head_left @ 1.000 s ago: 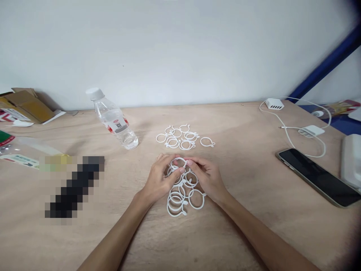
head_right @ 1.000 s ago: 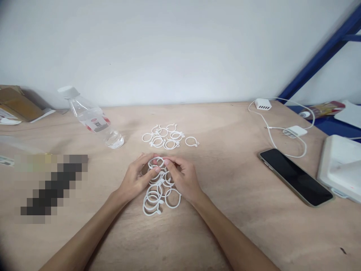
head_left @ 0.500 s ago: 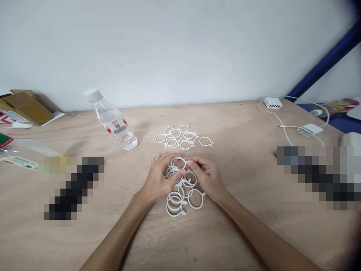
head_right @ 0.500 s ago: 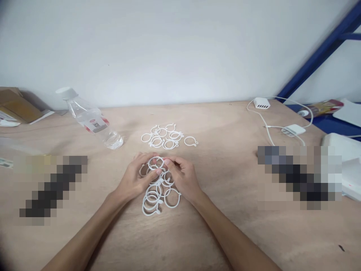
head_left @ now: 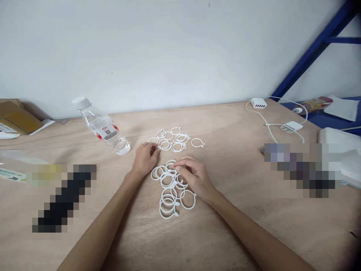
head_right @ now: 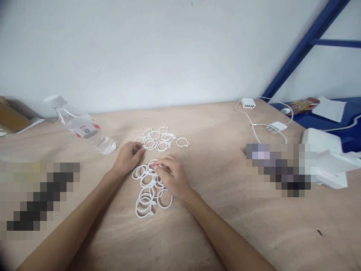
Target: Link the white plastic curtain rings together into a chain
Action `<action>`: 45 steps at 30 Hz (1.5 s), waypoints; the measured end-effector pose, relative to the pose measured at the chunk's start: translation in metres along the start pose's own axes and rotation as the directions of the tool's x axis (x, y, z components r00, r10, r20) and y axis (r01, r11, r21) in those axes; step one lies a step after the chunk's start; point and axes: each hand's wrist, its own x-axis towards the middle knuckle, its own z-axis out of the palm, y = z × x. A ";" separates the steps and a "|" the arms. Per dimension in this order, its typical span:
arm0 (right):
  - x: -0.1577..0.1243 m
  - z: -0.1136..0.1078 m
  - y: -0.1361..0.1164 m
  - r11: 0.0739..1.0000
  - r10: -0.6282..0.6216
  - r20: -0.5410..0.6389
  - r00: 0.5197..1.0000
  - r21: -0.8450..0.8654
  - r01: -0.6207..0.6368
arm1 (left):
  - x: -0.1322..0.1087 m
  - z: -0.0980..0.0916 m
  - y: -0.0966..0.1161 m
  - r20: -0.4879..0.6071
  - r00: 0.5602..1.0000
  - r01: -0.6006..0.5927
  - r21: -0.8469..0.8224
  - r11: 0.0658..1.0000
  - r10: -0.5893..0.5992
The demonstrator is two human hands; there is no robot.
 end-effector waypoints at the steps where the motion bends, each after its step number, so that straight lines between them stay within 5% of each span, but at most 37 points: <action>1: 0.000 0.000 0.000 1.000 0.004 -0.006 1.000 0.004 -0.004 | 0.001 0.000 0.001 -0.003 1.000 0.016 -0.010 1.000 -0.016; 11: 0.000 0.001 0.002 0.999 0.021 -0.023 1.000 0.037 -0.020 | 0.001 -0.013 0.015 -0.105 0.990 0.086 -0.077 0.993 -0.094; 19: 0.000 0.001 0.001 1.000 0.016 -0.041 0.999 0.026 -0.015 | -0.003 -0.012 0.018 -0.265 0.958 -0.109 0.031 0.994 0.113; 24: -0.001 0.001 0.005 1.000 0.006 -0.038 0.999 0.007 -0.006 | 0.001 -0.009 0.027 -0.171 0.963 0.132 -0.375 0.918 -0.208; 29: 0.000 0.001 0.006 1.000 0.012 -0.041 0.999 -0.012 -0.013 | 0.004 -0.010 0.031 -0.122 0.957 0.189 -0.423 0.886 -0.263; 32: 0.000 0.002 0.008 0.999 0.037 -0.067 0.997 -0.018 -0.039 | -0.002 -0.016 0.037 -0.143 0.975 0.101 -0.390 0.915 -0.169; 37: -0.001 0.004 0.012 1.000 0.030 -0.163 0.986 -0.001 -0.031 | -0.034 -0.029 0.062 -0.111 0.979 -0.197 -0.294 0.935 0.171; 45: -0.003 0.003 0.007 0.981 -0.156 -0.120 0.980 -0.130 0.140 | -0.065 -0.018 0.081 -0.045 0.977 -0.205 -0.451 0.869 0.207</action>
